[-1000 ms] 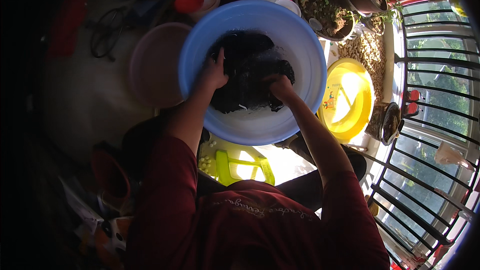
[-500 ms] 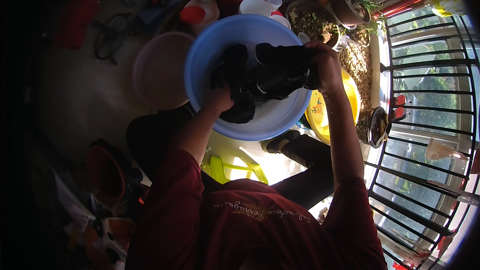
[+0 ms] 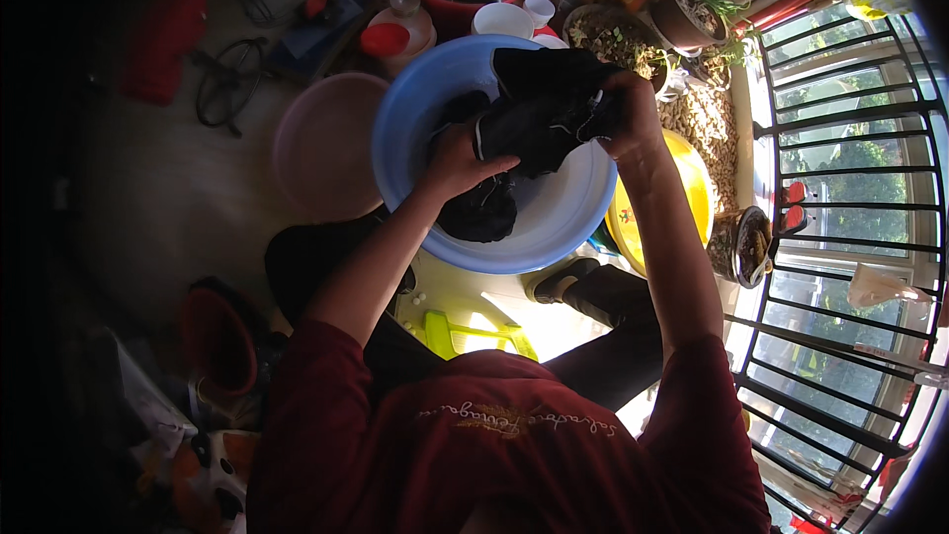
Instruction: The person washes dark clothing by hand in a blue basin filled with water, scrubbing the fabric against itself and then wringing it out.
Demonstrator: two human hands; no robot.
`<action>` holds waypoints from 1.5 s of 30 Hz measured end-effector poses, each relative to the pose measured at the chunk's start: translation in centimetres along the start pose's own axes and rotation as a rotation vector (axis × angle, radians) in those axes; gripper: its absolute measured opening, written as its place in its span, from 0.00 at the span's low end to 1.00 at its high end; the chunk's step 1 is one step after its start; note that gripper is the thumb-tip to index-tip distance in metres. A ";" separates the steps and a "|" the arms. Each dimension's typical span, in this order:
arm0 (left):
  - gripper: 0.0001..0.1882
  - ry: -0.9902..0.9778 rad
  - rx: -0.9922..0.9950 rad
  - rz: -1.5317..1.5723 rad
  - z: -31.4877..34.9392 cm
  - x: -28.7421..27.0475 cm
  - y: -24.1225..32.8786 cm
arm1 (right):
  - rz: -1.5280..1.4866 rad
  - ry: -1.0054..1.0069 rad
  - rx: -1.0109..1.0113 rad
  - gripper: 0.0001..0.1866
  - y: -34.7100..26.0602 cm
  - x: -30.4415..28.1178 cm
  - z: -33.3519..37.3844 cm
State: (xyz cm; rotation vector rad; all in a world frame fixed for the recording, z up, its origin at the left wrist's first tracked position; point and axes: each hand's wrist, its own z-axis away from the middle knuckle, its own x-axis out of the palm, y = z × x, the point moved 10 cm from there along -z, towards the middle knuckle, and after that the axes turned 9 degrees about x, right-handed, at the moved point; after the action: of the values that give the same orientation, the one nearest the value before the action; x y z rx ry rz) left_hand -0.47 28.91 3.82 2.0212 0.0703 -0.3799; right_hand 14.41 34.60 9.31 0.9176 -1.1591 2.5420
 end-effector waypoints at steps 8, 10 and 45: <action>0.19 0.173 -0.467 0.354 2.0 -3.1 -7.4 | -0.077 0.056 0.049 0.15 4.4 -4.1 -3.2; 0.20 0.119 -0.455 0.280 0.5 -4.2 -6.8 | -0.037 0.080 0.006 0.15 5.0 -6.6 -3.6; 0.27 0.075 -0.586 0.407 -6.3 -6.6 9.5 | 0.149 0.261 -0.308 0.08 -1.6 -8.3 1.9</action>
State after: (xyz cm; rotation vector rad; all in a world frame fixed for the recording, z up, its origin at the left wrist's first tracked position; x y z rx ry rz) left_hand -3.26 30.75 16.62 1.4218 -0.1659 -0.0136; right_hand 22.47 34.84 6.15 0.4288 -1.5212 2.4021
